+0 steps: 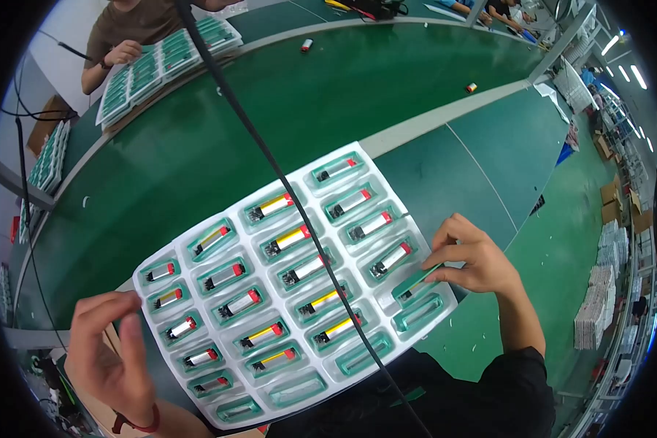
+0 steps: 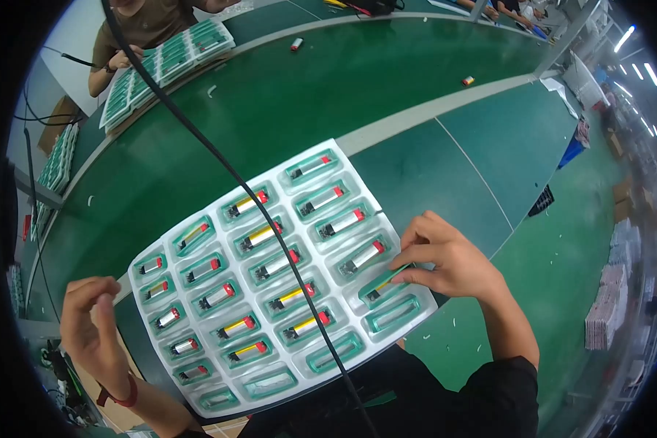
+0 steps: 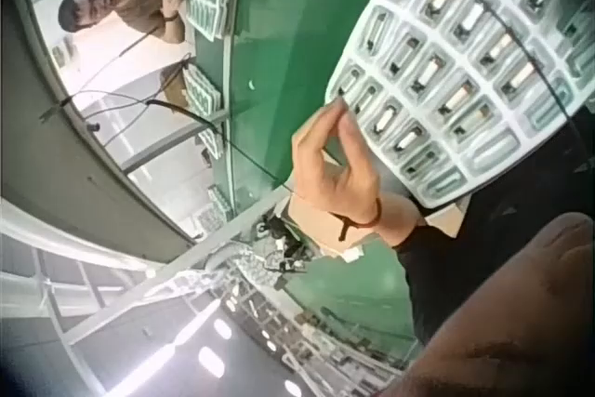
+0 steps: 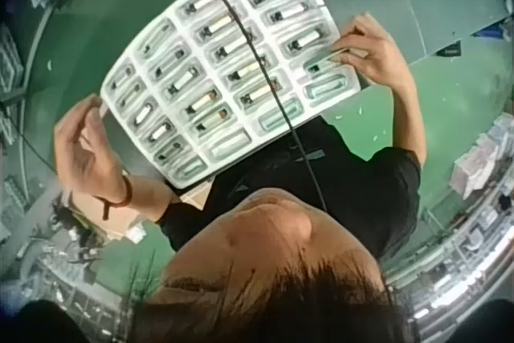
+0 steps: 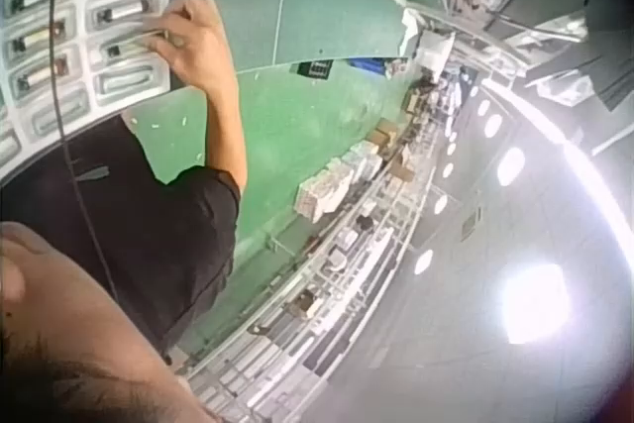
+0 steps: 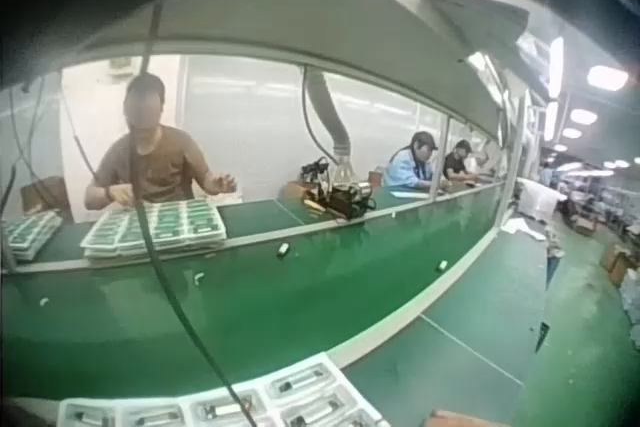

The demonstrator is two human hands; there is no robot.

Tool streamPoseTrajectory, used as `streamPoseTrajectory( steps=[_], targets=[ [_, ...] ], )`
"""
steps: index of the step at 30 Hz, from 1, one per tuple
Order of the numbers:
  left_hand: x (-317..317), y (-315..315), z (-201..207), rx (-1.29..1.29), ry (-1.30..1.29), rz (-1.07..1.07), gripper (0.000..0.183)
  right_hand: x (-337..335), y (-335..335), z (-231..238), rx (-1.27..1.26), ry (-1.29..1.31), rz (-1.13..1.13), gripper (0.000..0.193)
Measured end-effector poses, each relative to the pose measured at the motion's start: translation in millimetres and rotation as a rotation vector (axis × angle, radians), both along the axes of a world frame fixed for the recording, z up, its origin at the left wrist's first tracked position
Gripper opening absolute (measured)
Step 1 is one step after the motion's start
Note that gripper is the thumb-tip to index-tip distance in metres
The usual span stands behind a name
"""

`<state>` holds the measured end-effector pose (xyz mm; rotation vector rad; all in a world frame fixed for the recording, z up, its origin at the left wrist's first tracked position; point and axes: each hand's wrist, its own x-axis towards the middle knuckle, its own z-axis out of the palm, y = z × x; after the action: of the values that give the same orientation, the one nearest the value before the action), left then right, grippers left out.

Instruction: The person assembles batteries into green plastic cases by hand on a manufacturing production line.

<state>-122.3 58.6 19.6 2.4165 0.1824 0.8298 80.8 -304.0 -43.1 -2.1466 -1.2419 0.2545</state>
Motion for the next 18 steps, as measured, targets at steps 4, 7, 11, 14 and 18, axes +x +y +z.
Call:
streamPoseTrajectory(
  steps=[4, 7, 11, 14, 18],
  targets=[
    [6, 14, -7, -0.076, -0.024, -0.025, 0.014, 3, -2, -15, -0.063, -0.143, 0.005, 0.020],
    [7, 17, -10, -0.075, -0.015, 0.014, 0.015, 5, -1, -24, -0.024, -0.076, 0.010, 0.022],
    [14, 15, -14, 0.005, 0.015, -0.016, 0.016, 9, 0, -39, 0.067, -0.062, -0.010, 0.029],
    [14, 2, -12, 0.044, 0.091, -0.034, 0.015, 41, -10, -36, 0.180, 0.035, -0.097, 0.013],
    [20, -19, -21, 0.355, 0.286, -0.143, 0.015, 176, -39, -73, 0.168, -0.470, -0.595, 0.011]
  ],
)
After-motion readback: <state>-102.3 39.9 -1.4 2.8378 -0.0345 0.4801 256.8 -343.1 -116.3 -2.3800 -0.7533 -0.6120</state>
